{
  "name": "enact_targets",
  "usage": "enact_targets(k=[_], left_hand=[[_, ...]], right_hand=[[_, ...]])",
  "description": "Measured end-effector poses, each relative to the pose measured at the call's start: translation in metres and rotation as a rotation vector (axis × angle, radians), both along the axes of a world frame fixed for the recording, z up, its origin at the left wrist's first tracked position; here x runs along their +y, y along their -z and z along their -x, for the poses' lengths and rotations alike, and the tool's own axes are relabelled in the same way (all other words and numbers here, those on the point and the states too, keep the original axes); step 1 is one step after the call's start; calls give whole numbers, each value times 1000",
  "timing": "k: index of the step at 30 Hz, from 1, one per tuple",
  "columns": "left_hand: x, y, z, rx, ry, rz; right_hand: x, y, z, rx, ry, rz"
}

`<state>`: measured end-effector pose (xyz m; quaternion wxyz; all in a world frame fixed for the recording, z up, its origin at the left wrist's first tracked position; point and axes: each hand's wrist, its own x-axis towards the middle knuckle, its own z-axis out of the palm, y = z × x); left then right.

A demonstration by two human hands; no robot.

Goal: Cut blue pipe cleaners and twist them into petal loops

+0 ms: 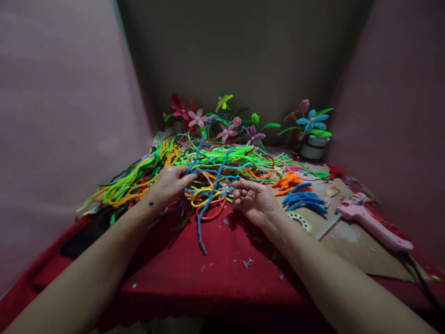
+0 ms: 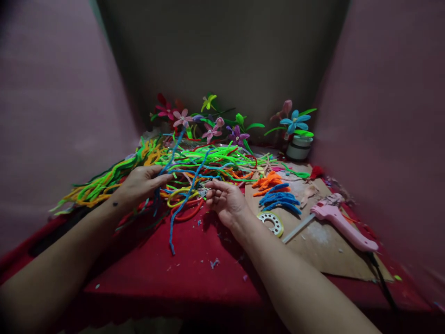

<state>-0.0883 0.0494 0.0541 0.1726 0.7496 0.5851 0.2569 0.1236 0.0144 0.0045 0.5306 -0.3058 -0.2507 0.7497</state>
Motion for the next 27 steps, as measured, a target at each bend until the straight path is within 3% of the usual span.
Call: enact_targets(k=[6,10,13,15,18,22,24,27], left_hand=[[-1,9,-23,283,239,-32],[7,16,-29,366,289,-71],[10,16,-25,376,229,-144],[9,12,-19,427,118,-252],[0,-3,-12,461,-87,-470],[-21,-30,-20,242,-119,-611],[-31,-35,-34,134,3,-486],[-37,-24,-59,93,309,-237]], right_hand=[[-10,0,15,-292,-2,-122],[-11,2,19,-394,10,-125],[-9,4,19,-406,-11,-125],[-8,6,18,-410,-23,-124],[-7,7,18,-414,-37,-124],[-10,3,17,-312,-26,-206],[-10,-1,16,-219,-4,-310],[-9,-6,14,-124,93,-456]])
